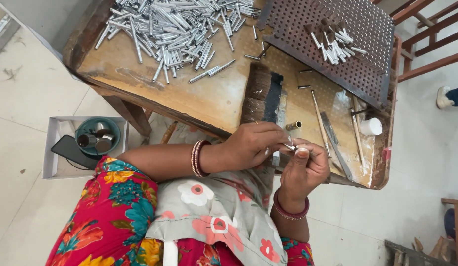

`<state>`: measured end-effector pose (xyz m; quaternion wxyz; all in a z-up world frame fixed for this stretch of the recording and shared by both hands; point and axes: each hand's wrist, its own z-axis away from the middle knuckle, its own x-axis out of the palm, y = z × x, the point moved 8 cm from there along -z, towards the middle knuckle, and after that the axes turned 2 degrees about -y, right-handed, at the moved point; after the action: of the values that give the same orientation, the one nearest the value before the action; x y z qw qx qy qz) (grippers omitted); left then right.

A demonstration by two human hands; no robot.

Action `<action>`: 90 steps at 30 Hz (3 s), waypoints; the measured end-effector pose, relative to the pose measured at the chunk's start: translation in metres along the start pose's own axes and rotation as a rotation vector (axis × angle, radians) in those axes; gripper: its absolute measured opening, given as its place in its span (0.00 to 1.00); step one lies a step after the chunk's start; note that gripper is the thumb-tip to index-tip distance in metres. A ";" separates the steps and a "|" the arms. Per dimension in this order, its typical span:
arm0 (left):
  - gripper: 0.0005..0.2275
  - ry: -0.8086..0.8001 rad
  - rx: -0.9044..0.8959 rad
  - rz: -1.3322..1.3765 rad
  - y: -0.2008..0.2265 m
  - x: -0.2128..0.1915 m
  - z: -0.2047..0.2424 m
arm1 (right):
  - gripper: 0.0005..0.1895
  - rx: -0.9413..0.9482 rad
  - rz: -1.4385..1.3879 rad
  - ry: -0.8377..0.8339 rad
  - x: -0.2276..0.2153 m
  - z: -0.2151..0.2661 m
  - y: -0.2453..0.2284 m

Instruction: The person sits at a workbench and assembles small metal pen components, fitting a metal tip piece into a brass tube body by hand. She repeatedly picks parts from a pile, presses them together, and places finished assemblies aside, occasionally reaching into a nearby bowl.

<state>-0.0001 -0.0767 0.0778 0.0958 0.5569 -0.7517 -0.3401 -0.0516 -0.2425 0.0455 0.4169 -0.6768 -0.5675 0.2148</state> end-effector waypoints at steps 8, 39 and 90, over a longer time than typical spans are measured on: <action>0.13 0.007 -0.023 -0.026 0.002 -0.003 -0.001 | 0.12 -0.079 0.379 -0.060 0.001 -0.004 -0.028; 0.06 0.063 -0.150 0.213 -0.005 -0.015 0.004 | 0.41 -0.485 0.774 -0.193 0.047 0.019 -0.022; 0.06 0.309 -0.423 0.668 -0.058 -0.016 0.022 | 0.08 0.007 1.032 0.009 -0.039 -0.029 -0.018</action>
<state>0.0393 -0.0618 0.0297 0.4244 0.2953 -0.7813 -0.3496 -0.0501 -0.2890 0.0692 0.2612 -0.8683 -0.1572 0.3913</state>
